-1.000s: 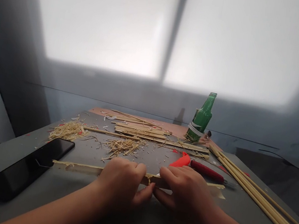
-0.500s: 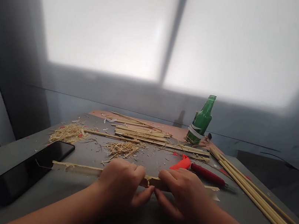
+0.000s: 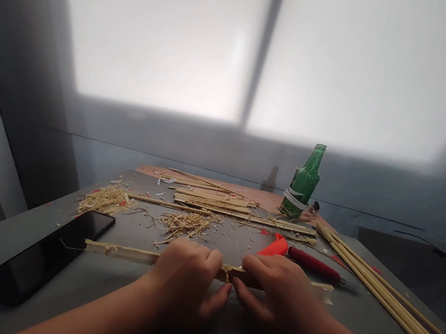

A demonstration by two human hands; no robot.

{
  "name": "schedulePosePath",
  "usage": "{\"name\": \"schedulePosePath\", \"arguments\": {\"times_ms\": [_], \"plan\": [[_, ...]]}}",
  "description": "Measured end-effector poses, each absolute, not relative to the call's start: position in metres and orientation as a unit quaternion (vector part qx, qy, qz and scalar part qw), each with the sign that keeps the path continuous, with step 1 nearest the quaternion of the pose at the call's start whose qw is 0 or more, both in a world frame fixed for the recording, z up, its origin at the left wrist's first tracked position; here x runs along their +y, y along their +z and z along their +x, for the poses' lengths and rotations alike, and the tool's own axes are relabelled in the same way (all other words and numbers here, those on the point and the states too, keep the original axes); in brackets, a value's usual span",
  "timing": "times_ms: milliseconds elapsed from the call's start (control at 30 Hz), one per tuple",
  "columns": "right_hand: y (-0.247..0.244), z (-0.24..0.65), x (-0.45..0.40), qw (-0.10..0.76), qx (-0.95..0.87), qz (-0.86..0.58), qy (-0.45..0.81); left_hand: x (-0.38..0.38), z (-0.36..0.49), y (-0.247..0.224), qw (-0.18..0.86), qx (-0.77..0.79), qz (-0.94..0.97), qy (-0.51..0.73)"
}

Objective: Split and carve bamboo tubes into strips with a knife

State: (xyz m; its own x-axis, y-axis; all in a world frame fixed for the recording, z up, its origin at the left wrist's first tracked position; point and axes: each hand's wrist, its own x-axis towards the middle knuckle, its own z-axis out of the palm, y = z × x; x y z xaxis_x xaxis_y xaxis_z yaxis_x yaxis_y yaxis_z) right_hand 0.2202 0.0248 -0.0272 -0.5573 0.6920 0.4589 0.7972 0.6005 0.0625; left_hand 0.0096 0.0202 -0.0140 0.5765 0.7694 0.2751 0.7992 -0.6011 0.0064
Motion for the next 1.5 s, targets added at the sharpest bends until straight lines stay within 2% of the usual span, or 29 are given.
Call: {"name": "schedulePosePath", "arguments": {"times_ms": [167,333,400,500,733,933,1167,1500], "plan": [[-0.029,0.221,0.026,0.197,-0.874,-0.428,-0.119,0.021,0.01,-0.015,0.055,-0.45,-0.883,-0.126],[-0.016,0.221,0.024,0.33,-0.872,-0.326,-0.158,0.022,0.009,-0.015,0.049,-0.487,-0.862,-0.131],[-0.011,0.22,0.022,0.351,-0.871,-0.282,-0.198,0.023,0.008,-0.014,0.048,-0.506,-0.85,-0.137],[-0.015,0.22,0.022,0.323,-0.879,-0.282,-0.208,0.024,0.007,-0.013,0.047,-0.528,-0.835,-0.148],[-0.041,0.219,0.026,0.249,-0.895,-0.348,-0.129,0.025,0.009,-0.011,0.052,-0.543,-0.823,-0.158],[-0.044,0.214,0.02,0.25,-0.892,-0.345,-0.154,0.026,0.008,-0.01,0.055,-0.542,-0.823,-0.159],[-0.04,0.21,0.018,0.278,-0.89,-0.341,-0.122,0.023,0.007,-0.009,0.055,-0.521,-0.836,-0.163],[-0.036,0.212,0.023,0.301,-0.871,-0.35,-0.168,0.024,0.01,-0.01,0.078,-0.524,-0.833,-0.162]]}}
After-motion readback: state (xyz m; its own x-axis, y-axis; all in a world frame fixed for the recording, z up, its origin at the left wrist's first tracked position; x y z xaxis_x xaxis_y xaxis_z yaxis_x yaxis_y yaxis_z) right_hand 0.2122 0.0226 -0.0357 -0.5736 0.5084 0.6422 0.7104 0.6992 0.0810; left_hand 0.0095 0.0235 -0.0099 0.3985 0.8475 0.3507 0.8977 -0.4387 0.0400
